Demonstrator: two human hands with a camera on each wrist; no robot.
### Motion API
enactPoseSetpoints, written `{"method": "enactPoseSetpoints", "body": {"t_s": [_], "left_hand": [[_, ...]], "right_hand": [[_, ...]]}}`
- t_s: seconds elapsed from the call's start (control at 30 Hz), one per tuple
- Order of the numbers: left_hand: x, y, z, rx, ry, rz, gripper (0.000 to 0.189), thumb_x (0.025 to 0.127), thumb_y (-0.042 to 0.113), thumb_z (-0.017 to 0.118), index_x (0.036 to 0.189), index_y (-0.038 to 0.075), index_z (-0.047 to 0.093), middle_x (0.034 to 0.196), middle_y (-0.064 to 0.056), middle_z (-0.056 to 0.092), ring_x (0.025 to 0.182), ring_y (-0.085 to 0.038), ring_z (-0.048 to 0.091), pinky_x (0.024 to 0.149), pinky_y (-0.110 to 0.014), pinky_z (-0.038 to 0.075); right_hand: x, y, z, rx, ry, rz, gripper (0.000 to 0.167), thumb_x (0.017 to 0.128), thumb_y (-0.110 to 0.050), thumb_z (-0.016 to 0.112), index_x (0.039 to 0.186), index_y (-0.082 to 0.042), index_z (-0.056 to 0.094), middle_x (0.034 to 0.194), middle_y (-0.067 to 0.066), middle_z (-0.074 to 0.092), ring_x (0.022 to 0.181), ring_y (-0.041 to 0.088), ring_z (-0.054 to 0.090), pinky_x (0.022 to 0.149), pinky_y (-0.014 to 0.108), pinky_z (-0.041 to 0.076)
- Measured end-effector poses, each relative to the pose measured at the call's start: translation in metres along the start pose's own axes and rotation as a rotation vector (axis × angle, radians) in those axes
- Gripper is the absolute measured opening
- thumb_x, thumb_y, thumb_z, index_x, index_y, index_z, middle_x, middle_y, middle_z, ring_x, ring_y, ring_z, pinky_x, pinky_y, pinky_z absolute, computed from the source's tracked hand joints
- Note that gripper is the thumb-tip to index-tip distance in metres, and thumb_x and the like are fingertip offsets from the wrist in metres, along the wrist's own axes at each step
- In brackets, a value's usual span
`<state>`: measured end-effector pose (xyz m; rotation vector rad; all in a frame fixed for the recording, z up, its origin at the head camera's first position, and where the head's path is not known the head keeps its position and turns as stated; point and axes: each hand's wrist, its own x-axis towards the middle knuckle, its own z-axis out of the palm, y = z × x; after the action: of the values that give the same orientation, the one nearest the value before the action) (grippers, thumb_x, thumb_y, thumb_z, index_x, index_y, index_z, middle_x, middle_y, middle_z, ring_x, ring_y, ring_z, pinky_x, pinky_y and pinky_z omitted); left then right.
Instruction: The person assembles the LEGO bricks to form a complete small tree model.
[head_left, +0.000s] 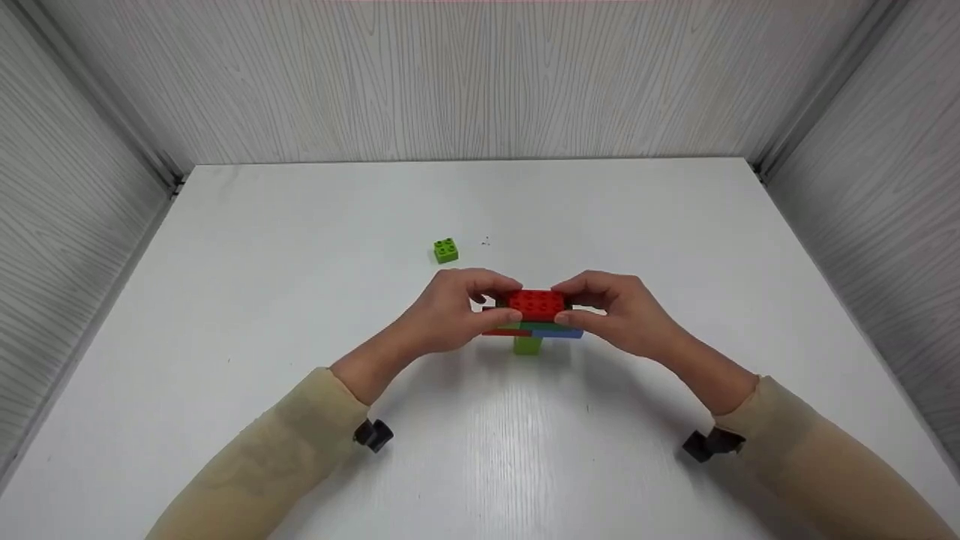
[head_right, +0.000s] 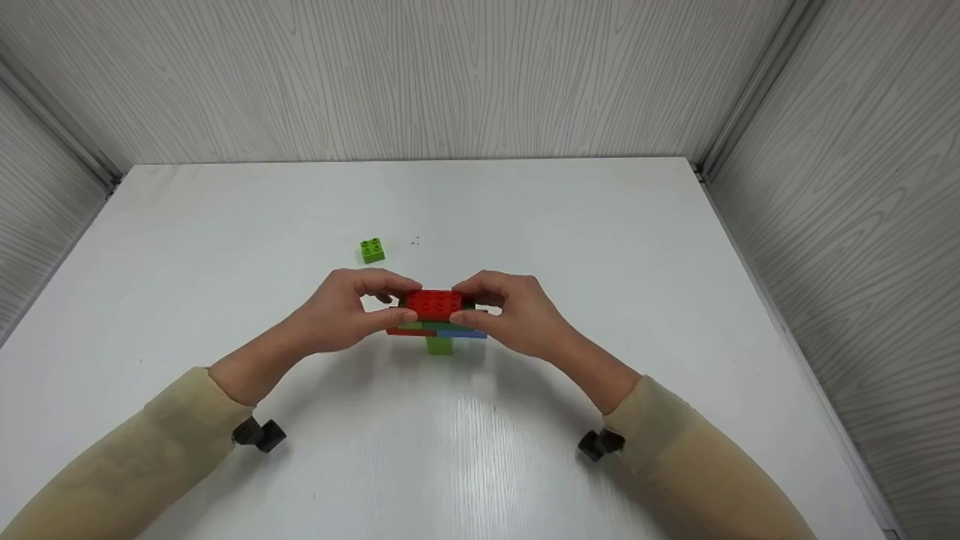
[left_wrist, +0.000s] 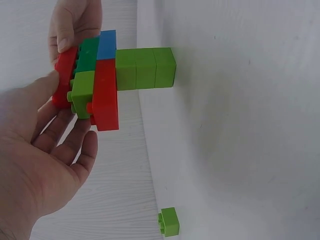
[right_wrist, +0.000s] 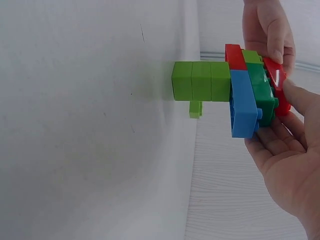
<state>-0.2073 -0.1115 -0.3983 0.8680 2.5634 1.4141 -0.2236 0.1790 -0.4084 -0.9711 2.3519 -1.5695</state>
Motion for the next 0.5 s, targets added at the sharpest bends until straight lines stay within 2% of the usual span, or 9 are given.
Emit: {"method": "enactPoseSetpoints", "body": {"t_s": [0.2, 0.4, 0.5], "left_hand": [[0.0003, -0.0025, 0.0009, 0.008, 0.012, 0.032, 0.034, 0.098, 0.026, 0.079, 0.13, 0.012, 0.077, 0.118, 0.005, 0.077, 0.107, -0.013, 0.068, 0.095, -0.051, 0.056], [0.0009, -0.0028, 0.001, 0.012, 0.01, 0.008, 0.036, 0.099, 0.028, 0.078, 0.132, 0.013, 0.076, 0.12, 0.006, 0.076, 0.108, -0.014, 0.067, 0.096, -0.049, 0.056], [0.0011, -0.0032, 0.0007, 0.007, 0.006, -0.008, 0.037, 0.099, 0.029, 0.079, 0.132, 0.014, 0.076, 0.12, 0.006, 0.076, 0.108, -0.014, 0.067, 0.096, -0.05, 0.055]], "right_hand": [[0.0003, 0.0009, 0.0003, 0.023, 0.004, -0.027, 0.03, 0.096, -0.008, 0.08, 0.125, -0.008, 0.075, 0.117, 0.003, 0.075, 0.112, 0.024, 0.073, 0.101, 0.035, 0.056], [0.0003, 0.0011, 0.0009, 0.003, 0.013, -0.006, 0.029, 0.096, -0.01, 0.08, 0.125, -0.009, 0.076, 0.116, 0.001, 0.076, 0.111, 0.022, 0.073, 0.101, 0.04, 0.056], [0.0002, 0.0018, 0.0016, -0.003, 0.016, -0.001, 0.029, 0.096, -0.01, 0.08, 0.125, -0.009, 0.076, 0.115, 0.001, 0.076, 0.111, 0.022, 0.073, 0.101, 0.038, 0.057]]}}
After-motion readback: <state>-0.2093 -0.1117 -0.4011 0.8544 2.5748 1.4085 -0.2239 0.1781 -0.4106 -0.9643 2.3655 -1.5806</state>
